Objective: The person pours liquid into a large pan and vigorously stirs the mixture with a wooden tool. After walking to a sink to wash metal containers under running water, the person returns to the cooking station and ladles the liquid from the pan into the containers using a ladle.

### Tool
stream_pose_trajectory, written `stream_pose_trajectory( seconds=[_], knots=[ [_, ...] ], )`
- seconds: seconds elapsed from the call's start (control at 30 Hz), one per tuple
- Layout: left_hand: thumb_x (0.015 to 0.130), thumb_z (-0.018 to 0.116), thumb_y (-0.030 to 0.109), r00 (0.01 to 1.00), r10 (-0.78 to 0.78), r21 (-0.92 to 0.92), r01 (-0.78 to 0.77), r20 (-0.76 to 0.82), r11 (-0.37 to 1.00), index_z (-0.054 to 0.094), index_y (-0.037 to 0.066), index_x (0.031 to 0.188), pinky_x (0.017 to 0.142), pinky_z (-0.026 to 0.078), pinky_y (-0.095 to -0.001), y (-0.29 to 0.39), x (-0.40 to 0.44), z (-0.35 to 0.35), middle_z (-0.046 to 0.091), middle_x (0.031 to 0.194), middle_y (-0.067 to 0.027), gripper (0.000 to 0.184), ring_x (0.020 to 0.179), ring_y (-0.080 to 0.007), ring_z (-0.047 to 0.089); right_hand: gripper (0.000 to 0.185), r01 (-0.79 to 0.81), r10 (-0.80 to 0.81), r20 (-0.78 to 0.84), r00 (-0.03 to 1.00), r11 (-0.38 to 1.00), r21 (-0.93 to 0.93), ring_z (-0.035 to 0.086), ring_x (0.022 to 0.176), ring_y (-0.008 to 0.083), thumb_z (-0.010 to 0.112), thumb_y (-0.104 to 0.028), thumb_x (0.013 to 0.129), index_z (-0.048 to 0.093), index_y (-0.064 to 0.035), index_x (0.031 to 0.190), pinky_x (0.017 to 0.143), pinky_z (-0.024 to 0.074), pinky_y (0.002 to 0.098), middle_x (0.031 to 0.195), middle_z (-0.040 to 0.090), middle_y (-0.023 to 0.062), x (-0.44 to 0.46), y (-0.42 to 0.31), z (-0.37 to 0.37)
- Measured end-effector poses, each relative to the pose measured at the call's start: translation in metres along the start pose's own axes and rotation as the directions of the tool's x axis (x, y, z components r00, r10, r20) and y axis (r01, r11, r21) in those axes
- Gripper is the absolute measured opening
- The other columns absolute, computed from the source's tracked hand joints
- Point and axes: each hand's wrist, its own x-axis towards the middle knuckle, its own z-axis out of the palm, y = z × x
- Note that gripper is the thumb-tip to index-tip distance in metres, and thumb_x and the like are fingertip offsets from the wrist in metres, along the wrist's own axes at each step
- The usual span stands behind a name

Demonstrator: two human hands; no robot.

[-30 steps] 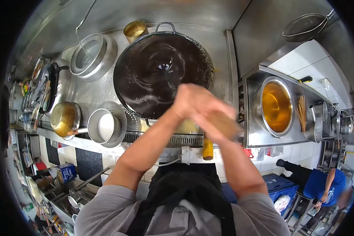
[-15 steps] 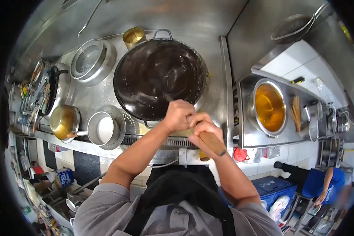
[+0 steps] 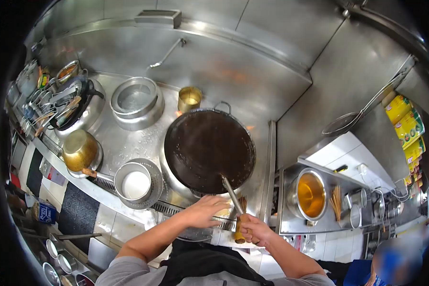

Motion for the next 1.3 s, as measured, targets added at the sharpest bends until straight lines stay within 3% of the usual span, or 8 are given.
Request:
stream_pose_trajectory(
  seconds=[0.2, 0.4, 0.53, 0.6, 0.7, 0.77, 1.23, 1.3],
  knots=[
    [0.081, 0.077, 0.020, 0.939, -0.321, -0.147, 0.302, -0.124, 0.942, 0.060, 0.006, 0.127, 0.103, 0.046, -0.0413, 0.017, -0.137, -0.007, 0.062, 0.126, -0.0157, 0.051, 0.119, -0.0331, 0.058, 0.029, 0.167, -0.197, -0.084, 0.977, 0.946, -0.279, 0.046, 0.051, 0.0116, 0.058, -0.003, 0.093, 0.048, -0.0120, 0.119, 0.040, 0.0363, 0.0253, 0.072, 0.050, 0.0039, -0.034, -0.039, -0.027],
    [0.079, 0.078, 0.014, 0.623, -0.650, -0.120, 0.675, -0.435, 0.727, 0.065, 0.004, 0.119, 0.095, 0.051, -0.0408, 0.092, -0.226, 0.020, 0.066, 0.119, -0.0161, 0.043, 0.109, -0.0329, 0.064, 0.074, 0.312, -0.547, -0.031, 0.836, 0.523, -0.793, 0.046, 0.047, 0.0108, 0.064, -0.008, 0.089, 0.029, -0.0070, 0.155, 0.042, 0.0395, 0.0293, 0.075, 0.057, 0.0053, -0.058, -0.081, -0.094],
    [0.079, 0.076, 0.013, 0.242, -0.766, -0.364, 0.769, -0.595, 0.526, 0.065, 0.004, 0.118, 0.090, 0.053, -0.0401, 0.152, -0.253, 0.095, 0.067, 0.117, -0.0154, 0.042, 0.106, -0.0307, 0.066, 0.068, 0.306, -0.685, 0.102, 0.721, 0.184, -0.934, 0.067, 0.105, 0.0329, 0.066, -0.008, 0.087, 0.039, -0.0062, 0.149, 0.090, 0.0523, 0.0366, 0.124, 0.064, 0.0211, -0.078, -0.106, -0.129],
    [0.078, 0.076, 0.013, 0.118, -0.785, -0.413, 0.798, -0.608, 0.440, 0.065, 0.004, 0.118, 0.089, 0.053, -0.0397, 0.193, -0.265, 0.140, 0.067, 0.116, -0.0151, 0.042, 0.105, -0.0306, 0.066, 0.068, 0.417, -0.740, 0.238, 0.629, 0.063, -0.907, 0.050, 0.132, 0.0373, 0.068, -0.008, 0.085, 0.042, -0.0086, 0.148, 0.109, 0.0393, 0.0364, 0.142, 0.053, 0.0224, -0.088, -0.115, -0.142],
    [0.077, 0.077, 0.012, 0.036, -0.868, -0.413, 0.869, -0.496, 0.272, 0.065, 0.004, 0.118, 0.090, 0.053, -0.0399, 0.263, -0.300, 0.220, 0.068, 0.115, -0.0150, 0.043, 0.105, -0.0319, 0.067, 0.069, 0.452, -0.748, 0.325, 0.578, -0.038, -0.891, 0.053, 0.128, 0.0388, 0.069, -0.008, 0.084, 0.043, -0.0111, 0.148, 0.107, 0.0423, 0.0381, 0.140, 0.055, 0.0214, -0.092, -0.120, -0.156],
    [0.077, 0.076, 0.011, -0.191, -0.912, -0.665, 0.739, -0.364, 0.111, 0.065, 0.003, 0.119, 0.091, 0.053, -0.0405, 0.311, -0.342, 0.278, 0.068, 0.113, -0.0155, 0.044, 0.105, -0.0324, 0.067, 0.070, 0.454, -0.740, 0.338, 0.581, -0.049, -0.890, 0.053, 0.128, 0.0366, 0.069, -0.006, 0.083, 0.043, -0.0114, 0.148, 0.108, 0.0420, 0.0385, 0.141, 0.055, 0.0189, -0.100, -0.119, -0.152],
    [0.079, 0.072, 0.008, -0.302, -0.746, -0.656, 0.719, -0.594, 0.230, 0.064, 0.005, 0.119, 0.096, 0.049, -0.0378, 0.429, -0.403, 0.354, 0.065, 0.115, -0.0131, 0.041, 0.112, -0.0288, 0.062, 0.068, 0.399, -0.757, 0.449, 0.474, -0.270, -0.876, 0.057, 0.126, 0.0341, 0.071, -0.015, 0.083, 0.046, -0.0104, 0.146, 0.106, 0.0442, 0.0400, 0.137, 0.059, 0.0174, -0.049, -0.029, -0.107],
    [0.083, 0.069, 0.014, -0.339, -0.658, -0.620, 0.743, -0.673, 0.253, 0.064, 0.004, 0.118, 0.100, 0.046, -0.0418, 0.478, -0.431, 0.360, 0.063, 0.119, -0.0149, 0.037, 0.114, -0.0332, 0.060, 0.065, 0.289, -0.740, 0.290, 0.607, -0.135, -0.948, 0.058, 0.124, 0.0351, 0.072, -0.021, 0.086, 0.047, -0.0074, 0.145, 0.105, 0.0447, 0.0408, 0.136, 0.058, 0.0210, -0.014, -0.003, -0.098]
  ],
)
